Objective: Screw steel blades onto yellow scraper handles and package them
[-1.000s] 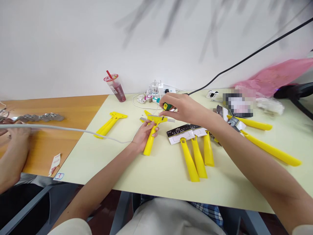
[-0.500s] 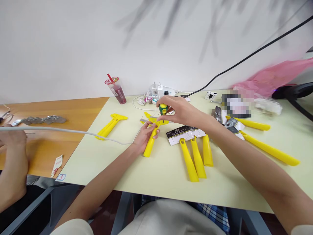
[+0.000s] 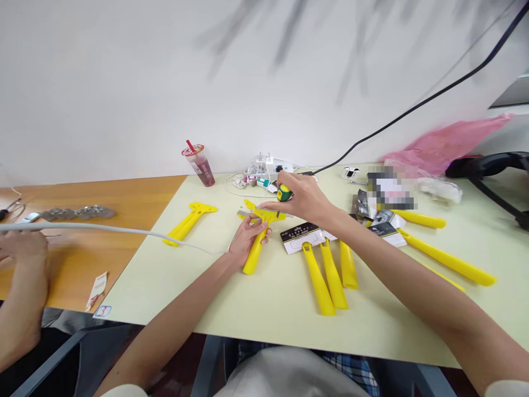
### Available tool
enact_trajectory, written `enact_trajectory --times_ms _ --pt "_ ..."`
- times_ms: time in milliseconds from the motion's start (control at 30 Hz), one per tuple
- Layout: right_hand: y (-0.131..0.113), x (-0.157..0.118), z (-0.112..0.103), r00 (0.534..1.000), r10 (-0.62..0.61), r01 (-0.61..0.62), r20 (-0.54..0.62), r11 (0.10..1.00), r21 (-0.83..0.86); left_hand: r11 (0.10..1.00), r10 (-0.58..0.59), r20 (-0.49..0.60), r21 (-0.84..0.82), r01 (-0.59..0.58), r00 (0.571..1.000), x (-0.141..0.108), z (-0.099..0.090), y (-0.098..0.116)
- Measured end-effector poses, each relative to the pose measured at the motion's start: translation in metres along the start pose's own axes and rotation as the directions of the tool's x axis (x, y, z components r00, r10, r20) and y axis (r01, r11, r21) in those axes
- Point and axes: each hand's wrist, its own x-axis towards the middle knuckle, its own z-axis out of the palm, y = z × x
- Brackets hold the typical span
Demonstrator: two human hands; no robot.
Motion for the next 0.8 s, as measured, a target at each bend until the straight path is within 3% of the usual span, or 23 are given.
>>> enact_trajectory --times_ms 533,700,800 --pt "-0.014 0.006 -0.004 0.976 0.219 -0.218 -0.004 0.97 -0.111 0.993 0.105 -0.025 0.062 -0.103 0.994 0.005 0.001 0.001" --pt "-0.026 0.001 -0.002 0.996 0.05 -0.058 -0.075 0.993 -0.099 0.992 0.126 -0.134 0.02 -0.124 0.983 0.0 0.006 0.001" --pt "-0.039 0.002 -0.017 0.986 -0.109 0.104 -0.123 0.993 -0.049 0.992 0.125 -0.177 0.009 -0.126 0.976 0.001 0.005 0.003"
